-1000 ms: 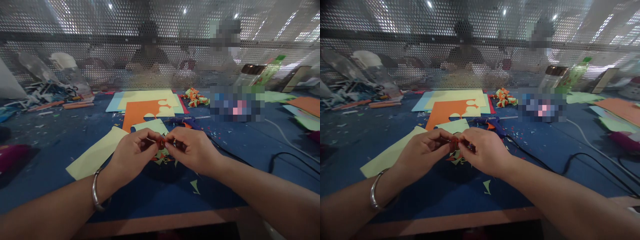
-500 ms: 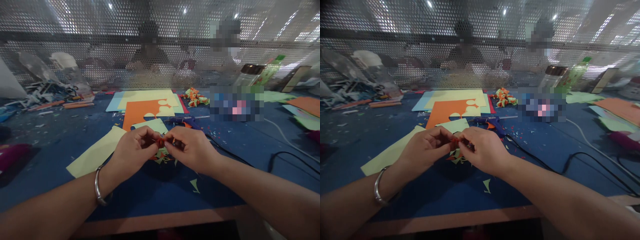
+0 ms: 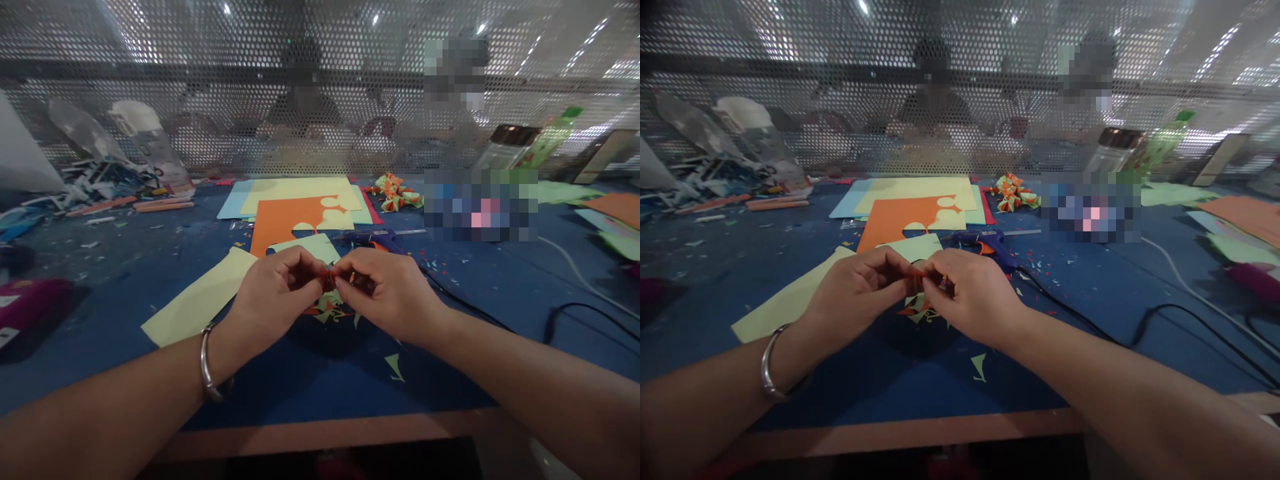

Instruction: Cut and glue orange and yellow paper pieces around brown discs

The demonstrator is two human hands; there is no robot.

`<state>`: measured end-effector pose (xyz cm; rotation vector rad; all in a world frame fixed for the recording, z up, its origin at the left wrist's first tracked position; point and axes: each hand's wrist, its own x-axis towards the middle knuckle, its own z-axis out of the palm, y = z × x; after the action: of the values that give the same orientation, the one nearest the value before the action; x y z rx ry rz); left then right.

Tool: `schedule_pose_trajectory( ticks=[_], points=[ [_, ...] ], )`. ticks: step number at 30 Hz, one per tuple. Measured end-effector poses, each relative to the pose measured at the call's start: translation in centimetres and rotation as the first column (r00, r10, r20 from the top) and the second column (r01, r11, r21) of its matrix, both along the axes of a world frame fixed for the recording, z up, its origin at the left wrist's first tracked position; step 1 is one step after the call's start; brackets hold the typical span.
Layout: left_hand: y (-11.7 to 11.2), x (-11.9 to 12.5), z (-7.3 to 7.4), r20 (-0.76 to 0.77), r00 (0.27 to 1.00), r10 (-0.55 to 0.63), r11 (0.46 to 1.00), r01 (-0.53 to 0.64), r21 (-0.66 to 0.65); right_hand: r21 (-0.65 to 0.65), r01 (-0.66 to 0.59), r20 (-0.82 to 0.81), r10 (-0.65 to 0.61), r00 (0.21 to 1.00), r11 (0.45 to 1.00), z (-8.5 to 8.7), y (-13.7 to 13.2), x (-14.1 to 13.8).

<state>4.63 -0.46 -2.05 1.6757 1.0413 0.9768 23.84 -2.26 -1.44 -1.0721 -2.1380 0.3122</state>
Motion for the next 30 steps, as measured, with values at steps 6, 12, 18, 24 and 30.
schedule_pose_trajectory(
  ticks=[6,12,18,24,30],
  points=[
    [-0.18,0.11,-0.05,0.029,1.000,-0.002,1.000,0.003,-0.029,0.007,-0.008,-0.020,0.008,1.000,1.000,0.03,-0.03,0.01],
    [-0.29,0.28,0.25,0.058,0.998,-0.013,0.999,0.015,-0.034,0.000,-0.032,-0.040,0.032,0.999,0.999,-0.04,0.05,0.04],
    [-0.28,0.29,0.34,0.042,0.999,-0.003,1.000,0.003,0.006,-0.012,-0.071,-0.078,0.069,0.995,0.997,0.07,0.05,0.15],
    [-0.34,0.15,0.21,0.014,1.000,-0.003,1.000,0.003,0.028,-0.035,-0.090,-0.109,0.086,0.990,0.995,0.32,-0.01,0.18],
    [-0.51,-0.03,0.13,0.005,1.000,-0.015,1.000,0.015,-0.009,-0.059,-0.101,-0.112,0.094,0.989,0.993,0.15,0.12,0.23]
  ],
)
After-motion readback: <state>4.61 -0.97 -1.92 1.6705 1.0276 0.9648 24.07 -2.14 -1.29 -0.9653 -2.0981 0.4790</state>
